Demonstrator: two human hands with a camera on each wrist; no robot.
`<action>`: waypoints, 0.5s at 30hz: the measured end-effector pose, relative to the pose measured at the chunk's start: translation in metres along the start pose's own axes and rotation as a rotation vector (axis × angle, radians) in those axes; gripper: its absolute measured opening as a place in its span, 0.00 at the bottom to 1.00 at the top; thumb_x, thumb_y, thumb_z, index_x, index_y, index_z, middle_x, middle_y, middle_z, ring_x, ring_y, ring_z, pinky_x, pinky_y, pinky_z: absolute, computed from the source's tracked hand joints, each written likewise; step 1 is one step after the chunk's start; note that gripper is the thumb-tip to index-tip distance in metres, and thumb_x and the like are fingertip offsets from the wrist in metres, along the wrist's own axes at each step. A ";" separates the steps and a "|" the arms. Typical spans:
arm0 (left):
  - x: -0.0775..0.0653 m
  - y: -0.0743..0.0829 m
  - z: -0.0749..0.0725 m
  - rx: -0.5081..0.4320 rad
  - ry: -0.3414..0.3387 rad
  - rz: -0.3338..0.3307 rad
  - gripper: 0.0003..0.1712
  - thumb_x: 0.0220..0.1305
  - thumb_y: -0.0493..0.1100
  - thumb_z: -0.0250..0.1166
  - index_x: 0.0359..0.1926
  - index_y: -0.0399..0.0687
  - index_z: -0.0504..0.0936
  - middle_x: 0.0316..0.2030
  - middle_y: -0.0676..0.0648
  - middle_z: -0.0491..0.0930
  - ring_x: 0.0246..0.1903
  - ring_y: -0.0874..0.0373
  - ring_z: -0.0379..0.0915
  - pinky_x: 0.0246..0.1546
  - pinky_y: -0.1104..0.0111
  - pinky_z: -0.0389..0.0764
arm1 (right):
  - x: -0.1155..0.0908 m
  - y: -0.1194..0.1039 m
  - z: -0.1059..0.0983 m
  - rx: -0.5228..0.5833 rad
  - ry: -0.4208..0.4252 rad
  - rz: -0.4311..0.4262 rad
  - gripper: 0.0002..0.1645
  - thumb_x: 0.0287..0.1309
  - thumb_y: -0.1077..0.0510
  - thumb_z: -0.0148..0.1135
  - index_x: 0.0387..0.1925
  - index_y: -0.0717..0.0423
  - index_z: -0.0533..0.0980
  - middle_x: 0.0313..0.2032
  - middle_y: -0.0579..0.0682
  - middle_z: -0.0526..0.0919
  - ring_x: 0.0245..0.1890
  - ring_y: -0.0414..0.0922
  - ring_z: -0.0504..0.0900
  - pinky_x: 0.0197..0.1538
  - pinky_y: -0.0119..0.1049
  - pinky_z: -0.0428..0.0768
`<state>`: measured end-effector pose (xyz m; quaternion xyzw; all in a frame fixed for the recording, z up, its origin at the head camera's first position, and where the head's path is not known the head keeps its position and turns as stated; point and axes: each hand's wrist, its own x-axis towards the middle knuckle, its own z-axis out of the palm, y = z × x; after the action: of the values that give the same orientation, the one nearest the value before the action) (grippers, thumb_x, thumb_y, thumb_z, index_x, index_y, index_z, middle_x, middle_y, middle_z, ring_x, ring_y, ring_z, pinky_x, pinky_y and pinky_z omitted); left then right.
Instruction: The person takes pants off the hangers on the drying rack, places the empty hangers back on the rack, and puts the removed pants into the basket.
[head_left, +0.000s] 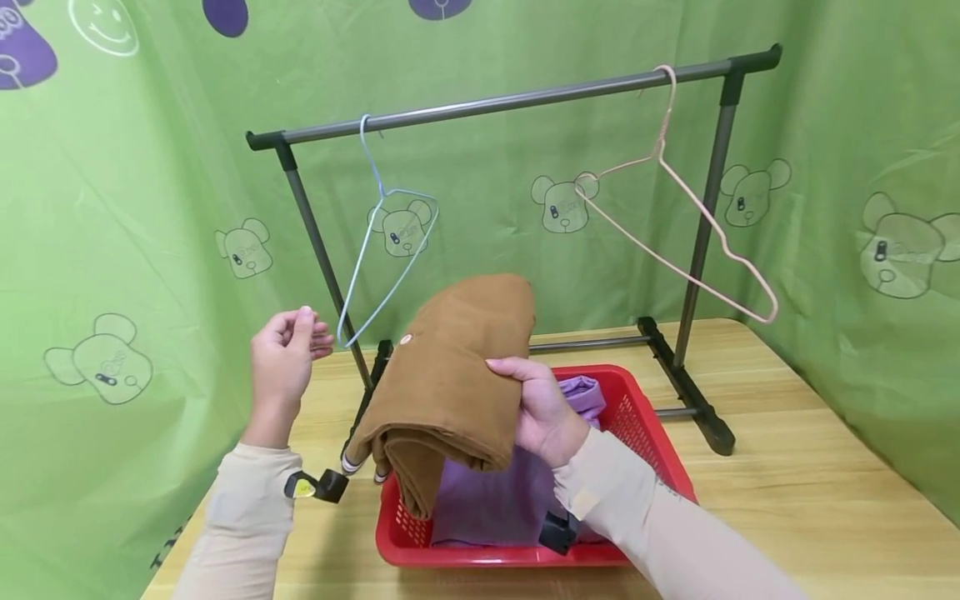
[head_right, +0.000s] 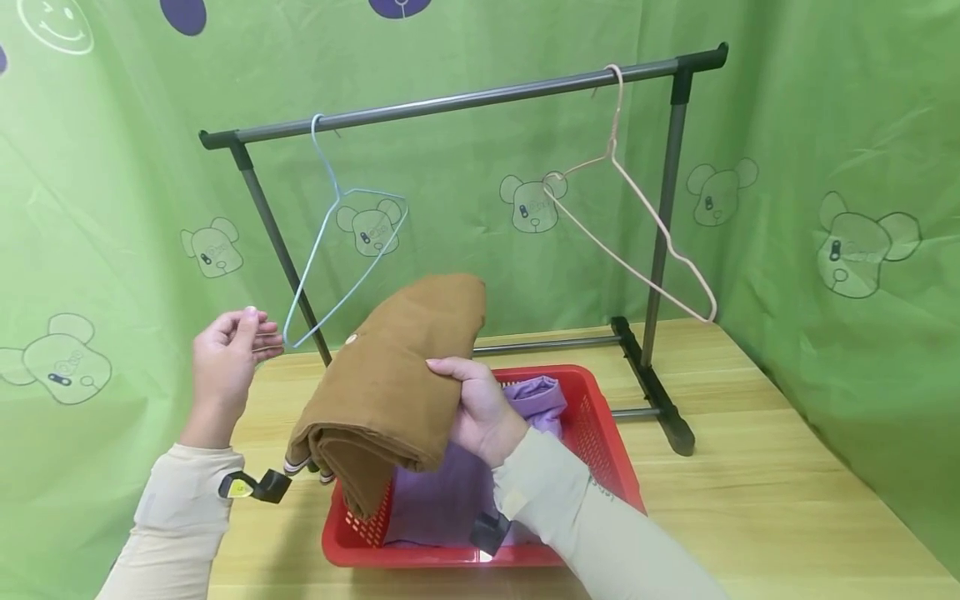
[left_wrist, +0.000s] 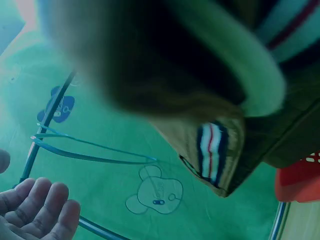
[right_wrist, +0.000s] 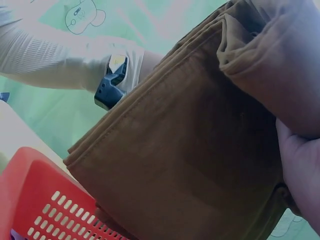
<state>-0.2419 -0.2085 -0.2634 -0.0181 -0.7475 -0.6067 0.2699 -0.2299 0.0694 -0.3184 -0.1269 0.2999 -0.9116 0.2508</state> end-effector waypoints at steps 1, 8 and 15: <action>0.000 -0.001 -0.001 0.008 -0.011 -0.015 0.17 0.73 0.43 0.54 0.48 0.29 0.74 0.32 0.48 0.81 0.29 0.63 0.80 0.36 0.71 0.83 | 0.000 0.001 0.001 -0.001 -0.001 0.002 0.08 0.62 0.61 0.55 0.42 0.59 0.70 0.37 0.49 0.83 0.37 0.44 0.84 0.43 0.39 0.82; 0.001 -0.016 -0.009 -0.023 -0.067 -0.147 0.15 0.72 0.41 0.55 0.50 0.31 0.72 0.31 0.50 0.80 0.29 0.61 0.80 0.36 0.70 0.83 | -0.001 0.002 0.001 0.005 0.013 0.009 0.08 0.62 0.61 0.53 0.42 0.58 0.70 0.35 0.49 0.83 0.36 0.43 0.85 0.42 0.38 0.82; -0.007 -0.052 -0.019 -0.069 -0.204 -0.347 0.18 0.72 0.36 0.52 0.57 0.28 0.65 0.45 0.42 0.73 0.39 0.58 0.77 0.43 0.67 0.82 | 0.000 0.001 -0.002 0.036 0.024 0.012 0.32 0.36 0.59 0.77 0.43 0.59 0.68 0.35 0.50 0.83 0.35 0.44 0.85 0.41 0.38 0.83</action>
<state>-0.2478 -0.2374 -0.3111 0.0404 -0.7416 -0.6644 0.0835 -0.2303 0.0698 -0.3206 -0.1094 0.2871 -0.9169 0.2549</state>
